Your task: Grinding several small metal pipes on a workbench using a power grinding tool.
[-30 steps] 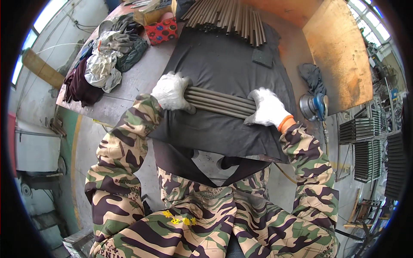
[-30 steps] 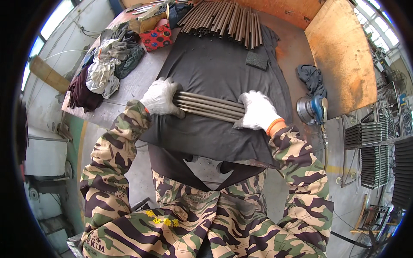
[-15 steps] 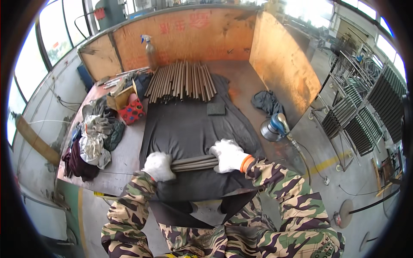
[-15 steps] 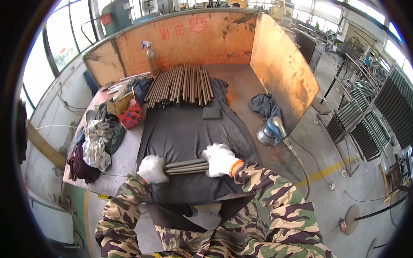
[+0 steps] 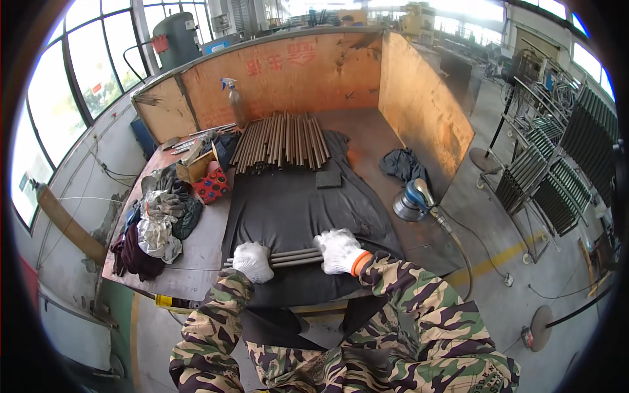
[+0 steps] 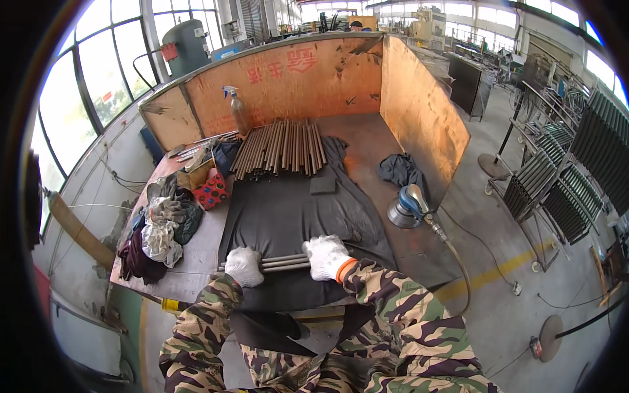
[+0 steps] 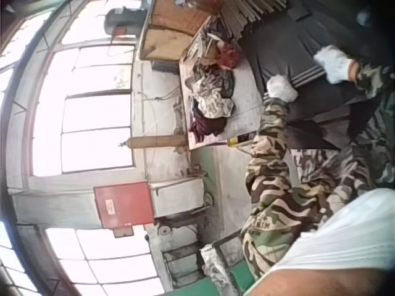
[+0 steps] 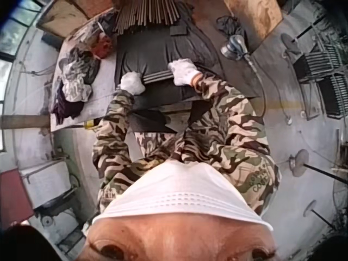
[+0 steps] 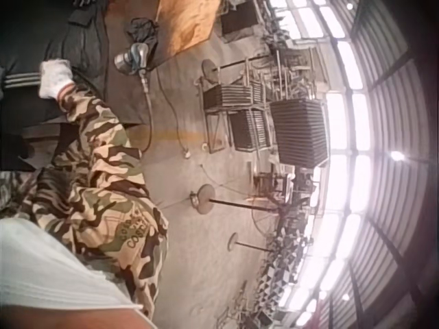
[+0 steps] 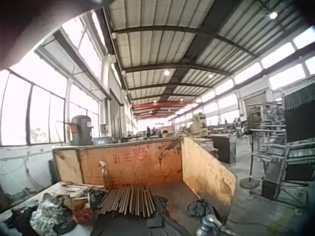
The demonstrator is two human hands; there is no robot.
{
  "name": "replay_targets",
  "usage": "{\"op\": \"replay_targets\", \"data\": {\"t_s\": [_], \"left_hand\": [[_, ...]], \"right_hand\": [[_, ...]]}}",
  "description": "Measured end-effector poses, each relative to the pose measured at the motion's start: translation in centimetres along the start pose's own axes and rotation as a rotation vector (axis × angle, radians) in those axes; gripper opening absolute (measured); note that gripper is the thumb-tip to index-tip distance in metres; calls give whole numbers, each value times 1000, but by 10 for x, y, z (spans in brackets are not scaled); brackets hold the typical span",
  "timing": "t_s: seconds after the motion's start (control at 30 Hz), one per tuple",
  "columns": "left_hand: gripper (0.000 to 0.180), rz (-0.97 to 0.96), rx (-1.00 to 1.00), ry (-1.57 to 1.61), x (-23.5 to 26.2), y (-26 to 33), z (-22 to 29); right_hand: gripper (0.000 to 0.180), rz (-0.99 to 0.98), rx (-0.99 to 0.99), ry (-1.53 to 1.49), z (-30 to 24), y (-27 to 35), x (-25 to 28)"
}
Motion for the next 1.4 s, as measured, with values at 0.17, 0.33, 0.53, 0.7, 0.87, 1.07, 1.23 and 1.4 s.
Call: {"op": "replay_targets", "data": {"t_s": [0.17, 0.33, 0.53, 0.7, 0.87, 1.07, 1.23, 1.4], "left_hand": [[25, 106, 77, -25, -2, 18, 5], [32, 269, 36, -150, 29, 52, 2], [32, 158, 329, 164, 38, 76, -34], [34, 77, 416, 215, 24, 72, -25], [26, 16, 312, 129, 13, 109, -35], [29, 145, 311, 187, 24, 104, -42], [41, 335, 352, 570, 66, 57, -1], [46, 411, 255, 1108, 27, -31, 54]], "right_hand": [[33, -64, -10, 73, -5, -1, 7], [56, 227, 35, -82, 5, 28, 32], [99, 554, -68, -26, 71, 78, 10], [98, 101, -86, 83, 49, 92, -7], [96, 148, -30, 24, 69, 147, 9], [84, 576, -35, -154, 60, 142, 23], [67, 363, -379, -1561, 13, 56, 44], [43, 637, -403, -1969, -51, -49, 84]]}}
Point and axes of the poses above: each hand's wrist, its own y-axis away from the middle knuckle, its own x-axis out of the back of the hand, z = x × y, the point moved 1 cm from there along -y, towards the middle knuckle, and after that the axes turned 12 degrees about z, right-handed, at the moved point
